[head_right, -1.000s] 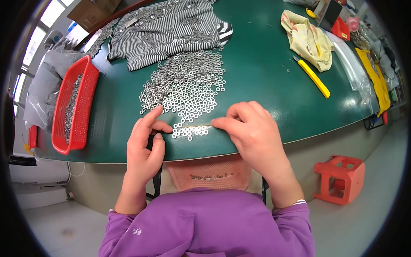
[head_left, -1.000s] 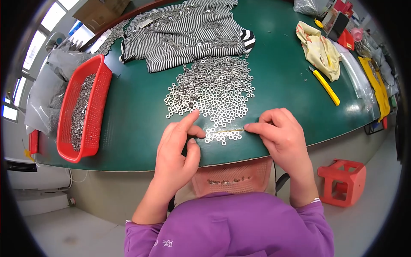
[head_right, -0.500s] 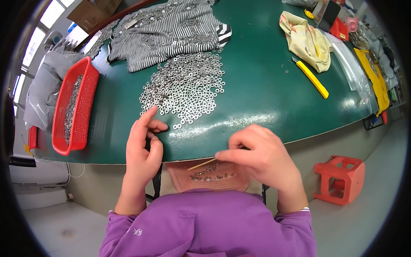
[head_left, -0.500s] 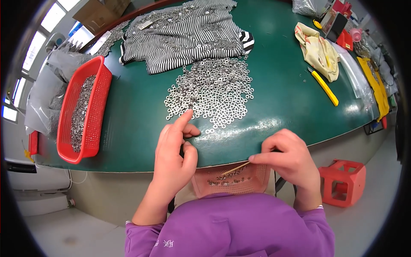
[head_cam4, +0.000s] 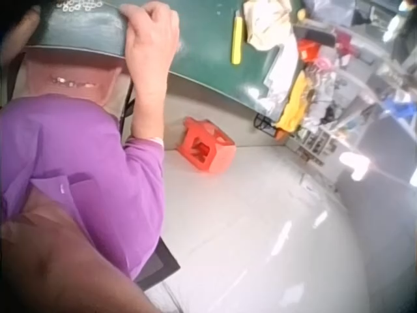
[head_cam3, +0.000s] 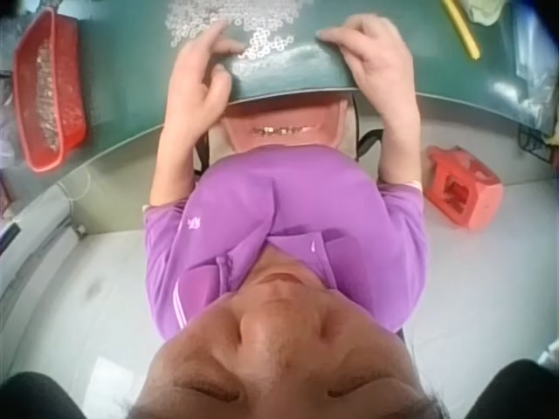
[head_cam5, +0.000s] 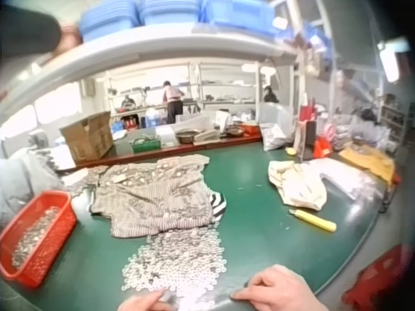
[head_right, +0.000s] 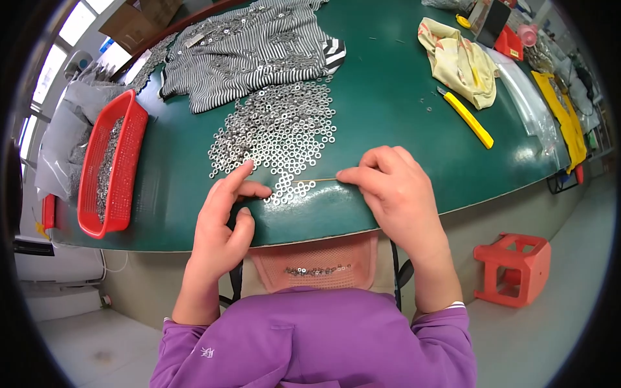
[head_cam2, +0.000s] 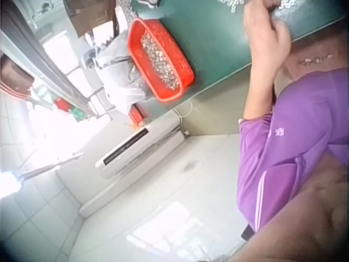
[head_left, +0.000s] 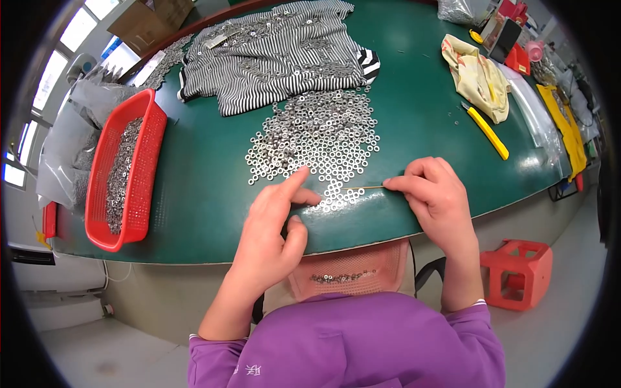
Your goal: Picking up and stringing small metal rings onto a thin metal rod at a workbench.
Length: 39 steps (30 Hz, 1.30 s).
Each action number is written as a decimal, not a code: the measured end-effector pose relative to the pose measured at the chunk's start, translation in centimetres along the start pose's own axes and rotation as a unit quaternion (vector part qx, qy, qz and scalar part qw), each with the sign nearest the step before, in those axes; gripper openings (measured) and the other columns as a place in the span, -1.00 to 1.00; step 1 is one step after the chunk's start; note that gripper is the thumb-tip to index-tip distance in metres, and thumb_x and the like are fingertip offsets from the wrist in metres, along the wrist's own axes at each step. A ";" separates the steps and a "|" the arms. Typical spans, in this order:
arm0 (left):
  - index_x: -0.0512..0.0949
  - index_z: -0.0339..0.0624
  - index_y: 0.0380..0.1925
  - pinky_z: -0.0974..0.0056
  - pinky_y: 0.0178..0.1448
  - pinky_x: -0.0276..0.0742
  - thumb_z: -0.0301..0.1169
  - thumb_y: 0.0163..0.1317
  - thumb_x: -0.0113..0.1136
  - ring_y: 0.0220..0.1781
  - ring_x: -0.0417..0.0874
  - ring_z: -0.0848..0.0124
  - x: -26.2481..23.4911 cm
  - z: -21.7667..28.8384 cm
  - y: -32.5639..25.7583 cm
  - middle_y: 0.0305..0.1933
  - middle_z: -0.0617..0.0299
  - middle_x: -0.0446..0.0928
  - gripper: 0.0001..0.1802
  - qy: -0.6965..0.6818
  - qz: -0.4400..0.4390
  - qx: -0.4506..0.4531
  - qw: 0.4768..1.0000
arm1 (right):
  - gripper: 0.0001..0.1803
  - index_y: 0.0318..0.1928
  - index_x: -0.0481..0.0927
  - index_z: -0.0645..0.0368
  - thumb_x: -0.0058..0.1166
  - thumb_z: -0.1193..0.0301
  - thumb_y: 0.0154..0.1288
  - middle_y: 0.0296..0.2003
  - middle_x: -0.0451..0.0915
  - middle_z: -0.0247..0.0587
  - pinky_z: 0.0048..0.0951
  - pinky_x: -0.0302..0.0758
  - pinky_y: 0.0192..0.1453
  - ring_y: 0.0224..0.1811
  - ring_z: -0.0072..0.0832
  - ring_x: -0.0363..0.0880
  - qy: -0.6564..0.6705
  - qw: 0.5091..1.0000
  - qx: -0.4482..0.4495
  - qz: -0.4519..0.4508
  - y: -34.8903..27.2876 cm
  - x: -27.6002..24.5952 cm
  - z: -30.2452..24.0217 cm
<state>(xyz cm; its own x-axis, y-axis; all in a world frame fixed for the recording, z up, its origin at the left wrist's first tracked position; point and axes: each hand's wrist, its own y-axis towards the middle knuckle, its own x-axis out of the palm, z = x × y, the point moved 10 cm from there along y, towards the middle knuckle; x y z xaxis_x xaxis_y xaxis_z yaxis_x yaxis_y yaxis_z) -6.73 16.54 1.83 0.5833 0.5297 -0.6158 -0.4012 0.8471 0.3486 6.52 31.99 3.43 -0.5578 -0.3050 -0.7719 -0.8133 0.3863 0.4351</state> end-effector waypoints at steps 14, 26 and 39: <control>0.31 -0.32 0.32 0.43 -0.09 0.48 -0.78 0.14 -0.16 -0.22 0.53 0.52 -1.6 -2.9 -1.6 -0.20 0.16 0.56 -0.34 -0.189 0.130 -0.071 0.971 | -0.74 -0.26 0.75 -0.07 0.24 0.52 -0.01 -0.42 0.48 -0.47 -0.37 0.42 -0.24 -0.35 -0.40 0.47 0.085 0.985 -0.120 -0.086 -0.9 2.5 -4.8; 0.19 -0.25 0.42 0.06 0.29 0.30 -0.61 0.09 0.09 0.12 0.49 0.15 0.4 0.4 0.5 0.12 0.13 0.55 -0.20 0.090 0.023 -0.001 0.996 | -0.73 -0.23 0.72 0.06 0.20 0.64 0.04 -0.34 0.52 -0.29 -0.31 0.49 -0.18 -0.25 -0.28 0.51 -0.038 0.998 0.050 0.032 -1.5 -2.7 3.1; 0.23 -0.27 0.40 0.30 0.01 0.51 -0.74 0.13 -0.06 -0.13 0.57 0.38 -0.6 -1.6 -0.7 -0.10 0.12 0.58 -0.27 -0.107 0.077 -0.038 0.990 | -0.70 -0.19 0.70 -0.01 0.18 0.59 0.04 -0.31 0.50 -0.34 -0.29 0.49 -0.16 -0.23 -0.29 0.49 0.016 0.999 -0.032 -0.034 0.9 2.1 -2.1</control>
<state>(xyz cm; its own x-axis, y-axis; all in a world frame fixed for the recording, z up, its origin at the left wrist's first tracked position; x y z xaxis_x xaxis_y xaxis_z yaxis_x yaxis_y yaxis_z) -7.92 15.57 0.83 0.6442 0.6570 -0.3916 -0.5446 0.7535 0.3682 4.26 29.89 3.20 -0.5047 -0.3570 -0.7861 -0.8581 0.3073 0.4114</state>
